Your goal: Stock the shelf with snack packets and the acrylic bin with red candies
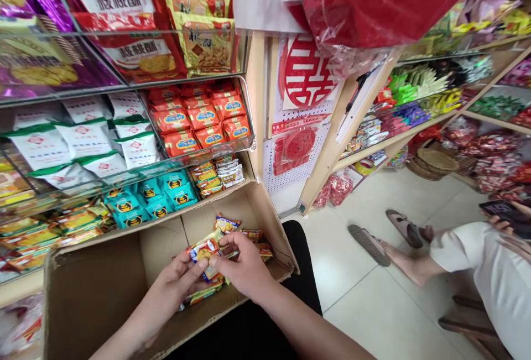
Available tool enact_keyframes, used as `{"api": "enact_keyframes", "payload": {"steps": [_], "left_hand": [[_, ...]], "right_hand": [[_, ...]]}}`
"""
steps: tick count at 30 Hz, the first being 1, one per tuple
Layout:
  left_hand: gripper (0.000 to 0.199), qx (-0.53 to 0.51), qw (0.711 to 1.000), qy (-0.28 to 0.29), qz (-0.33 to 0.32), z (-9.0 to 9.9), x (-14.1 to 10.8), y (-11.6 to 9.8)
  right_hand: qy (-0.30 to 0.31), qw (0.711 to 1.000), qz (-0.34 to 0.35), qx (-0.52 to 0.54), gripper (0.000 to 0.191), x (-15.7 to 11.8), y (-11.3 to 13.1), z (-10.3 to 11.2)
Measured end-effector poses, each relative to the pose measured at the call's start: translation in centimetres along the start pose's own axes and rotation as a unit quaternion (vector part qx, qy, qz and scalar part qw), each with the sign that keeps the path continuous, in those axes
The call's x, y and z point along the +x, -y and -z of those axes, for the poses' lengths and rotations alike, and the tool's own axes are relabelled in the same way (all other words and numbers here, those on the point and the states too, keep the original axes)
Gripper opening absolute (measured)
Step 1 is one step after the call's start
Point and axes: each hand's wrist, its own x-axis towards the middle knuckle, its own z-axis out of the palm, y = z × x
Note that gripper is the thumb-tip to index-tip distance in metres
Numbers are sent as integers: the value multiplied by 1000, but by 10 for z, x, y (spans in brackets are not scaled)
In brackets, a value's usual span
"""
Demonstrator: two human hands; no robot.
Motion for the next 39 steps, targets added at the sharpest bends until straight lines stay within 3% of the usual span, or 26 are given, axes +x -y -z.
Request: {"api": "enact_keyframes", "payload": {"steps": [3, 6, 9, 12, 19, 22, 28, 32, 35, 39], "left_hand": [[31, 82, 994, 57, -37, 4, 3, -2], [35, 72, 994, 64, -52, 2, 4, -10], [47, 6, 999, 27, -23, -5, 2, -19], [46, -44, 999, -9, -5, -10, 1, -27], [39, -65, 998, 10, 4, -12, 6, -30], [37, -63, 998, 20, 6, -14, 9, -32], [37, -24, 999, 19, 13, -16, 10, -33], [29, -105, 994, 0, 2, -25, 11, -32], [22, -170, 985, -26, -2, -40, 12, -32], [23, -134, 991, -12, 3, -52, 12, -33]], "right_hand": [[31, 995, 62, -78, 43, -1, 2, 12], [81, 993, 66, -51, 35, 1, 9, 21], [58, 997, 12, 47, 25, 3, 16, 26], [30, 989, -52, 134, 27, 3, 19, 29], [21, 958, -104, 267, 32, -1, 16, 39], [18, 970, -82, 230, 29, -3, 17, 43], [75, 990, 1, 116, 32, -6, 23, 49], [9, 991, 19, 136, 33, -7, 26, 43], [-7, 993, 44, 113, 34, -6, 23, 34], [-22, 993, 64, 97, 25, 1, 20, 30]]}}
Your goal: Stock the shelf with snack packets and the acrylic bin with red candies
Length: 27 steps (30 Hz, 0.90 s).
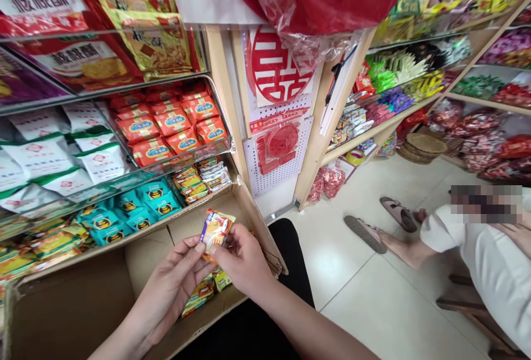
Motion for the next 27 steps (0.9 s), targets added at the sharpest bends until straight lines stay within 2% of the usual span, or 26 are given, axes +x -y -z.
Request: {"api": "enact_keyframes", "payload": {"steps": [2, 3, 5, 6, 8, 9, 11, 13, 15, 18, 21, 24, 27], "left_hand": [[29, 99, 995, 1, -24, 5, 1, -4], [32, 164, 985, -5, -58, 11, 2, -8], [30, 312, 934, -30, -171, 32, 5, -22], [25, 384, 886, -61, -254, 46, 8, -30], [21, 532, 756, -93, -370, 76, 14, -48], [24, 575, 708, -114, -393, 91, 17, -57], [31, 645, 648, -145, -377, 119, 23, -67], [37, 687, 616, -159, -350, 140, 28, -70], [42, 731, 588, -141, -316, 153, 29, -66], [47, 793, 543, -111, -252, 157, 28, -57], [48, 814, 515, -131, -236, 157, 27, -52], [47, 811, 506, -141, -257, 158, 28, -48], [46, 806, 505, -149, -270, 161, 28, -44]], "right_hand": [[-5, 1000, 7, -4, 24, 6, 2, 6], [-3, 1000, 12, -13, 24, 10, 4, 10], [-1, 999, 29, -43, 26, 16, 10, 22], [-4, 997, 41, -62, 29, 19, 14, 28], [-25, 992, 61, -105, 37, 24, 20, 40], [-39, 989, 68, -128, 41, 26, 23, 45], [-59, 981, 75, -170, 44, 29, 25, 52], [-59, 974, 80, -206, 43, 30, 24, 55], [-43, 967, 84, -236, 42, 29, 19, 55], [-12, 958, 81, -274, 40, 25, 10, 52], [-23, 937, 109, -330, 33, 25, 4, 50], [-89, 897, 192, -389, 32, 35, 10, 49], [-114, 831, 286, -463, 29, 59, 27, 50]]}}
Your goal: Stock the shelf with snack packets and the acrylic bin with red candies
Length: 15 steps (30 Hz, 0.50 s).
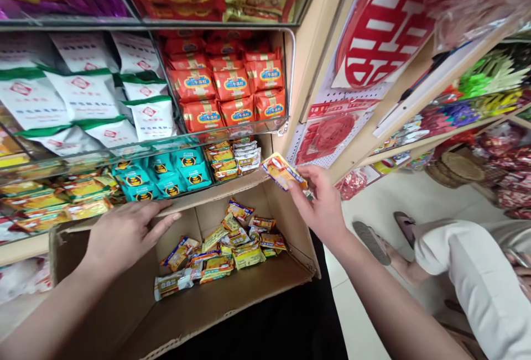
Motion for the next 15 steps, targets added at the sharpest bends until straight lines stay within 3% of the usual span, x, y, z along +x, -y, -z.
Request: {"api": "enact_keyframes", "payload": {"steps": [3, 6, 9, 15], "left_hand": [[45, 6, 1000, -11, 5, -3, -2, 0], [42, 7, 1000, -21, 7, -4, -2, 0], [41, 8, 1000, -24, 7, -5, -2, -1], [41, 10, 999, -33, 0, -10, -3, 2]], "right_hand": [[58, 984, 120, -120, 21, 39, -6, -1], [213, 935, 180, -218, 25, 76, -15, -12], [337, 873, 195, -292, 29, 104, -24, -33], [415, 798, 165, -404, 25, 129, -22, -78]]}}
